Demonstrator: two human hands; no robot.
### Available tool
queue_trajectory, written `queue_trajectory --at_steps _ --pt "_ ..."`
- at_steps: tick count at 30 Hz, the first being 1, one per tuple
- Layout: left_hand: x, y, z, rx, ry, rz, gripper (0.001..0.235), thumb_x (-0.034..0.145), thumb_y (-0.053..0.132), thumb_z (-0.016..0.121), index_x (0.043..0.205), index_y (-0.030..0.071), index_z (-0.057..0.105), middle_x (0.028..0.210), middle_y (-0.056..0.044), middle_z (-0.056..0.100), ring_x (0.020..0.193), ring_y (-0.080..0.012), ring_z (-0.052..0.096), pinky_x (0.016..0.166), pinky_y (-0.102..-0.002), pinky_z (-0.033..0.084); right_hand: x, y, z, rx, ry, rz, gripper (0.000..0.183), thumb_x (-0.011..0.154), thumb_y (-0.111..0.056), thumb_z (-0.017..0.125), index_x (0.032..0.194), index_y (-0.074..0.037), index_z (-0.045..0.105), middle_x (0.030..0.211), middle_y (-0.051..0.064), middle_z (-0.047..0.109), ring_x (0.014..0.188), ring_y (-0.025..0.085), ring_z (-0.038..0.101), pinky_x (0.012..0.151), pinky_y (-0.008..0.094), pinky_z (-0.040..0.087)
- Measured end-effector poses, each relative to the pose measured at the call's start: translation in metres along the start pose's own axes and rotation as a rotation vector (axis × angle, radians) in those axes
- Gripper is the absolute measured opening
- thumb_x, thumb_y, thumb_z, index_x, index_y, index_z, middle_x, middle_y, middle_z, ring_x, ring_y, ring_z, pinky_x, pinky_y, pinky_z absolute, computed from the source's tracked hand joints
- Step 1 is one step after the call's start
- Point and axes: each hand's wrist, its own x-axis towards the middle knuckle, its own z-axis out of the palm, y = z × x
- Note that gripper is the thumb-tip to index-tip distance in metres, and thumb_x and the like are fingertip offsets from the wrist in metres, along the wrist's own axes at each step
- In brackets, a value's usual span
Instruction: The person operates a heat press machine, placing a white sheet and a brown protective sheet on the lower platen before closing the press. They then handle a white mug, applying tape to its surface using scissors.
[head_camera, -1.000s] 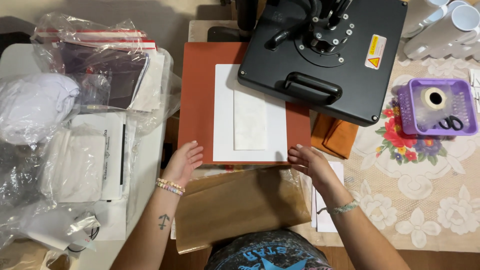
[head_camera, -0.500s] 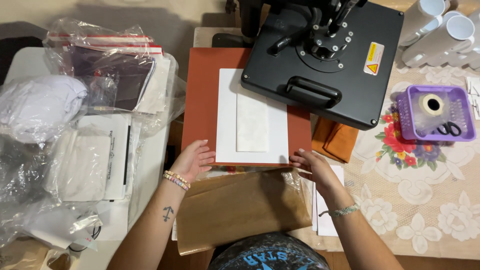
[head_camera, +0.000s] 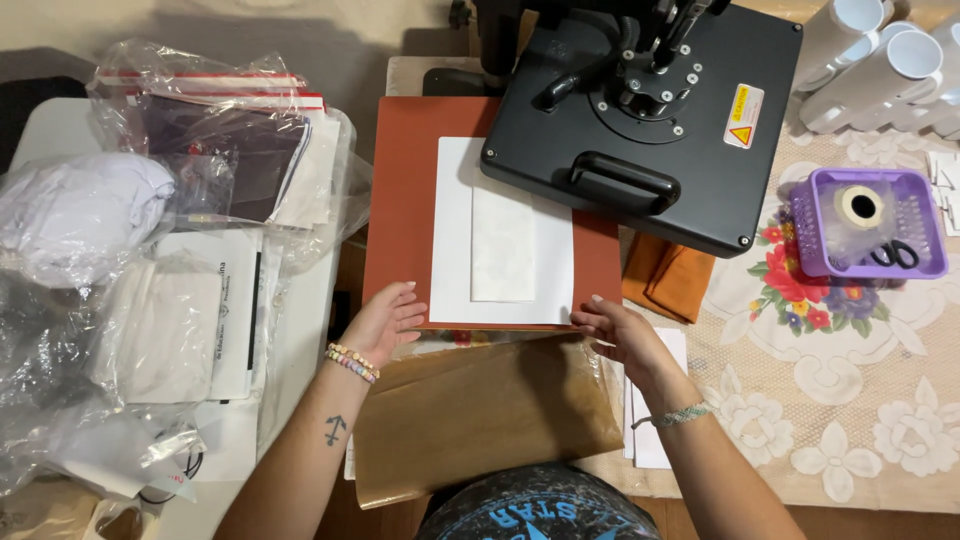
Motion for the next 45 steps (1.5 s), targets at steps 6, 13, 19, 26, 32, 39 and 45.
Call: queue_trajectory --at_steps 6,13,19,26,32,39,45 --pt "0.002 -0.007 0.013 -0.083 -0.075 -0.037 0.093 0.091 0.05 0.061 0.155 0.001 0.015 0.153 -0.03 0.035 0.147 -0.0394 0.024 0.12 -0.055 0.014 0.014 0.01 0.006 -0.005 -0.064 0.051 0.057 0.094 -0.044 0.063 0.133 -0.004 0.057 0.112 0.004 0.074 0.089 0.014 0.068 0.076 0.03 0.046" --pt "0.018 -0.052 0.02 0.286 0.111 0.369 0.038 0.091 0.037 0.071 0.117 0.011 0.063 0.111 -0.009 0.068 0.105 -0.0215 0.056 0.091 -0.038 0.039 0.081 0.058 -0.014 -0.058 -0.051 0.042 0.034 0.093 -0.044 0.071 0.11 -0.015 0.07 0.087 -0.003 0.073 0.075 0.015 0.068 0.067 0.03 0.049" --pt "0.043 -0.084 0.014 1.279 0.364 1.159 0.006 0.087 0.027 0.073 0.09 0.022 0.071 0.082 0.002 0.063 0.09 -0.0196 0.061 0.082 -0.034 0.048 0.069 0.045 0.013 -0.171 0.065 -0.19 0.028 0.091 -0.022 0.075 0.098 0.005 0.072 0.071 0.021 0.071 0.057 0.025 0.073 0.045 0.027 0.056" --pt "0.087 -0.115 0.007 1.71 0.351 1.434 0.014 0.096 0.021 0.06 0.1 0.008 0.063 0.083 -0.006 0.054 0.091 -0.0233 0.055 0.085 -0.038 0.045 0.092 0.057 0.013 -0.001 0.067 -0.172 0.024 0.093 -0.013 0.07 0.103 0.009 0.068 0.075 0.021 0.071 0.06 0.025 0.074 0.05 0.031 0.061" --pt "0.101 -0.113 0.006 1.728 0.384 1.471 0.022 0.103 0.023 0.052 0.111 0.004 0.061 0.099 -0.011 0.057 0.109 -0.0285 0.054 0.099 -0.042 0.042 0.105 0.058 0.016 0.107 0.076 -0.161 0.025 0.094 -0.011 0.069 0.105 0.012 0.066 0.078 0.013 0.066 0.073 0.028 0.075 0.065 0.036 0.065" --pt "0.093 -0.099 0.011 1.817 0.373 1.557 0.025 0.103 0.018 0.052 0.115 -0.001 0.064 0.11 -0.02 0.062 0.117 -0.0367 0.055 0.103 -0.048 0.042 0.114 0.055 0.024 0.208 0.091 -0.174 0.026 0.095 -0.01 0.067 0.109 0.011 0.064 0.079 0.015 0.066 0.078 0.031 0.076 0.071 0.039 0.065" --pt "0.098 -0.089 0.011 1.82 0.403 1.612 0.025 0.103 0.018 0.054 0.114 -0.002 0.065 0.113 -0.023 0.064 0.119 -0.0389 0.056 0.104 -0.05 0.042 0.098 0.041 0.032 0.228 0.101 -0.181 0.027 0.096 -0.011 0.067 0.111 0.011 0.064 0.081 0.013 0.066 0.082 0.032 0.076 0.076 0.041 0.064"
